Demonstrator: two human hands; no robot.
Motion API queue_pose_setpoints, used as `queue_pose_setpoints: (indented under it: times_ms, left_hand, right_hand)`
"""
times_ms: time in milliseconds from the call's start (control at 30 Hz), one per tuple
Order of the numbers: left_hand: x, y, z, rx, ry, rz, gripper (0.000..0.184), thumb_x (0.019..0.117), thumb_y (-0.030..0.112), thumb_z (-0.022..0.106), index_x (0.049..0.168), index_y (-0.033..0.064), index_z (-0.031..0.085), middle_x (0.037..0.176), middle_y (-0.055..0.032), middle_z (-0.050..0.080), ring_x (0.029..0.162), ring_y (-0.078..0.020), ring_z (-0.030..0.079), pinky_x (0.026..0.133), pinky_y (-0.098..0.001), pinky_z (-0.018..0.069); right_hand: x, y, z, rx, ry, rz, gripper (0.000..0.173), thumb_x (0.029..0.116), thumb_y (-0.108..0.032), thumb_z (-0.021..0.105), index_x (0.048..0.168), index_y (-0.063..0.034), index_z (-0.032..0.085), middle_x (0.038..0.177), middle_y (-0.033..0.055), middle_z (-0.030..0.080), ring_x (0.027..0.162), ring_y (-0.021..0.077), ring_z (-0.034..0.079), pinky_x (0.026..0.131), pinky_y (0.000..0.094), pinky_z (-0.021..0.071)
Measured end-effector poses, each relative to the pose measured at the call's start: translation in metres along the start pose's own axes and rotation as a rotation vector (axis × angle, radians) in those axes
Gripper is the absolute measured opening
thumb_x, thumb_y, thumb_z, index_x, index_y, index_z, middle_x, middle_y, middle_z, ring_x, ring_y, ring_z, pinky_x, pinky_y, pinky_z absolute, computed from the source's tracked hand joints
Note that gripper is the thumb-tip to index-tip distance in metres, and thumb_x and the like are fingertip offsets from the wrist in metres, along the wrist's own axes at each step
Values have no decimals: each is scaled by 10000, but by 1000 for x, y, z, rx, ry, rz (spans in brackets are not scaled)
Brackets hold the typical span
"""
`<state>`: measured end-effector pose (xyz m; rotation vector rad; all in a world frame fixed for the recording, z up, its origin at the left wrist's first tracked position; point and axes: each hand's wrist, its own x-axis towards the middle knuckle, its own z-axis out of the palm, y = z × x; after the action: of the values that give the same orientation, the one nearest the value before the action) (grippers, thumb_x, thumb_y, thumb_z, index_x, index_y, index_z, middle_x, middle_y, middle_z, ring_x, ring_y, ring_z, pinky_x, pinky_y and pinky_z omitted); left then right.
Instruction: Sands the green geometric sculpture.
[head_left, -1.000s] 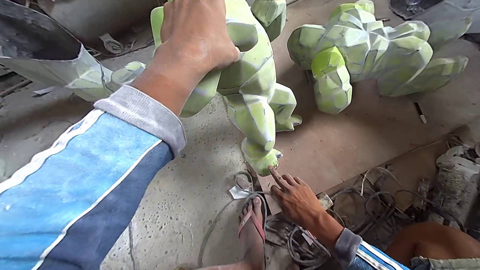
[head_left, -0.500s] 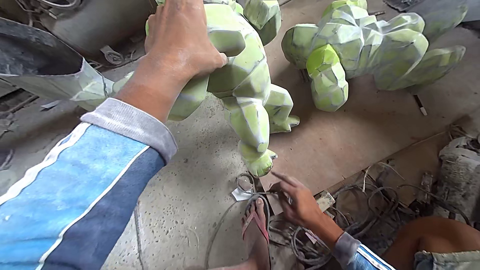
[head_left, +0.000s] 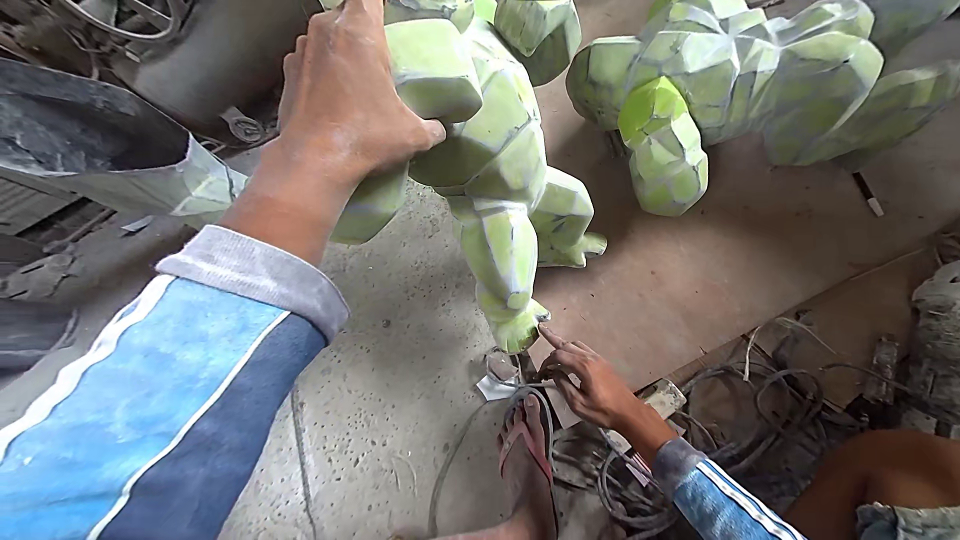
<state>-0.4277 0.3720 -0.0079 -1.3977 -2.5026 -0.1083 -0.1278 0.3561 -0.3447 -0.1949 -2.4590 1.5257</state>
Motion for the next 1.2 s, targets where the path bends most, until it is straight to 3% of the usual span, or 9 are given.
queue_pose_setpoints:
  times_ms: [267,500,633,800,900,1000,1200]
  left_hand:
    - [1,10,-2,38,-26,-40,780,689,464,809,1241,-22,547,1201,-312,611,1136,-523,590,874,-742,427]
    - [4,12,-2,44,-19,-25,785,683,463,811,1250,-11,544,1200,-304,615,1131,-516,595,869,-740,428]
    - [4,16,-3,55,-17,-15,771,686,464,806,1232,-15,548,1198,-303,614,1129,-510,596,867,-731,431]
    - [3,23,-5,62,-29,-7,767,703,475,801,1235,-21,558,1221,-310,610,1153,-523,583,894,-738,418]
    - [3,28,-6,75,-36,-12,761,706,471,796,1235,-21,558,1223,-318,607,1156,-528,580,897,-737,413]
    - [4,31,-6,80,-36,-16,764,704,472,800,1231,-24,556,1211,-322,611,1151,-532,584,892,-742,414]
    - [7,35,-6,81,-29,-2,770,702,477,809,1225,-32,560,1221,-323,604,1156,-538,575,890,-744,409]
  right_hand:
    - [-7,15,15,27,-53,44,252,1014,-228,513,1120,-170,735,1642,-72,371,1299,79,560,1050,337,504]
    - [-10,16,18,154,71,44,253,1011,-196,521,1123,-140,741,1613,-46,425,1349,74,538,1104,360,495]
    - [-7,14,17,232,137,56,243,1009,-185,525,1080,-137,752,1573,-44,478,1329,72,555,1085,359,519]
    - [-6,9,16,520,216,112,241,1002,-138,520,1061,-116,753,1531,9,526,1340,162,561,1066,406,541]
    - [-5,2,17,864,275,230,289,1019,-106,502,1207,-47,714,1505,74,554,1254,229,625,1040,436,546]
    - [-4,-2,18,1117,309,348,323,1020,-116,455,1249,-31,666,1518,120,534,1219,279,642,1002,463,553]
    - [0,-7,22,1208,300,343,319,1010,-118,459,1218,-20,681,1543,139,503,1241,293,627,1012,474,540]
